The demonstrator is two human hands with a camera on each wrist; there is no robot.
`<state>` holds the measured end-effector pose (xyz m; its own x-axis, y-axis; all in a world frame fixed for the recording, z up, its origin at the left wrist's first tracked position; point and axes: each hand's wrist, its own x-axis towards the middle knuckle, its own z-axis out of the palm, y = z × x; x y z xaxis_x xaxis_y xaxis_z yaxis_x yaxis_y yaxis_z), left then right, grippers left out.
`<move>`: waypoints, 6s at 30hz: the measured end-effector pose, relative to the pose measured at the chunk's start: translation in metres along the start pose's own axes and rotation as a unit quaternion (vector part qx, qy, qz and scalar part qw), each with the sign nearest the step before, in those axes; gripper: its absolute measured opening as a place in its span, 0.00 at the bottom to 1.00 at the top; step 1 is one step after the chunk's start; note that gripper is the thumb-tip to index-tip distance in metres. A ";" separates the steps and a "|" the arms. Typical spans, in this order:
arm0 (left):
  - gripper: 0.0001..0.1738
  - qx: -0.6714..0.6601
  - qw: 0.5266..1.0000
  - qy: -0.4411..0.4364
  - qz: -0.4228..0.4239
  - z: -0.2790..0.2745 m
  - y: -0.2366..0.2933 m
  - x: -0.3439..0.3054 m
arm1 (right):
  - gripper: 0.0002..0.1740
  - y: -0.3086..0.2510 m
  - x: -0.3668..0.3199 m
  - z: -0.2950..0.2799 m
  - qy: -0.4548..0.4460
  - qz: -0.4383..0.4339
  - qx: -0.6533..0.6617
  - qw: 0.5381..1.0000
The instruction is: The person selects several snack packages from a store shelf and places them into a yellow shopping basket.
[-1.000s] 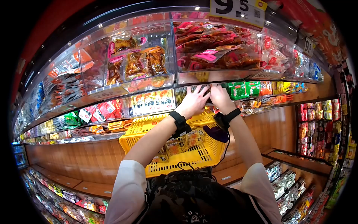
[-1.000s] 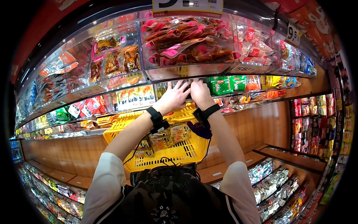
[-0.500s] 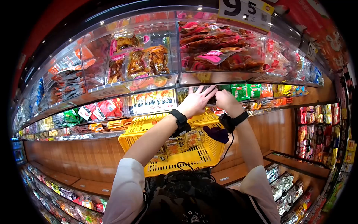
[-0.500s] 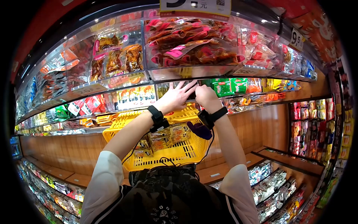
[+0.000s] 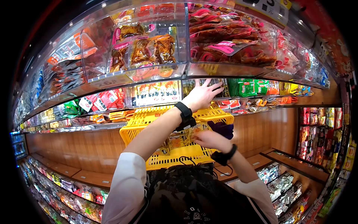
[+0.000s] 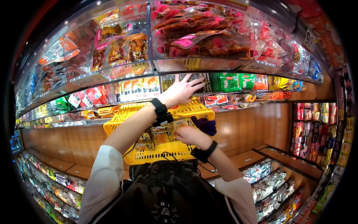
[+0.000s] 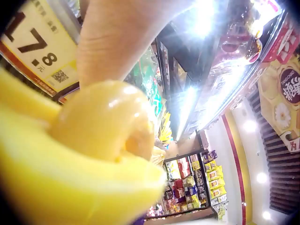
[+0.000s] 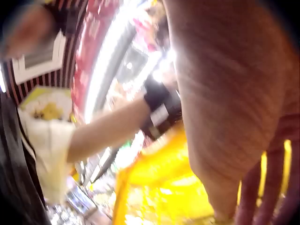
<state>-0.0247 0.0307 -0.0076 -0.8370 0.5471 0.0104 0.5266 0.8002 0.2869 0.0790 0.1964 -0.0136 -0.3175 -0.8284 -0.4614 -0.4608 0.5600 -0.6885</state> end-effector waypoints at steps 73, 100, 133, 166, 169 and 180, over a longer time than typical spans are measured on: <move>0.49 -0.043 0.999 0.016 -0.013 0.004 -0.004 -0.006 | 0.05 0.070 0.040 -0.156 0.460 0.066 -0.277 0.841; 0.25 -0.355 0.932 0.068 -0.033 -0.124 0.024 -0.158 | 0.22 0.116 0.108 -0.164 0.373 0.054 -0.268 0.887; 0.45 -0.459 0.766 0.206 -0.399 0.021 0.055 -0.401 | 0.25 -0.076 0.122 0.151 -0.051 -0.109 -0.177 0.977; 0.42 -0.375 0.787 0.240 -0.427 0.043 0.045 -0.382 | 0.13 -0.010 -0.037 0.010 0.135 -0.009 0.504 0.853; 0.42 -0.379 0.785 0.243 -0.425 0.042 0.046 -0.381 | 0.13 -0.016 -0.046 0.001 0.189 -0.004 0.523 0.831; 0.41 -0.379 0.786 0.242 -0.423 0.048 0.042 -0.385 | 0.22 0.037 -0.069 -0.107 0.557 0.117 0.107 0.815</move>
<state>0.3274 -0.1343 -0.0459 -0.8949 -0.4081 -0.1804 -0.3361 0.3505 0.8742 -0.0052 0.2748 0.0527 -0.9867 -0.1120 0.1177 -0.1614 0.5896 -0.7914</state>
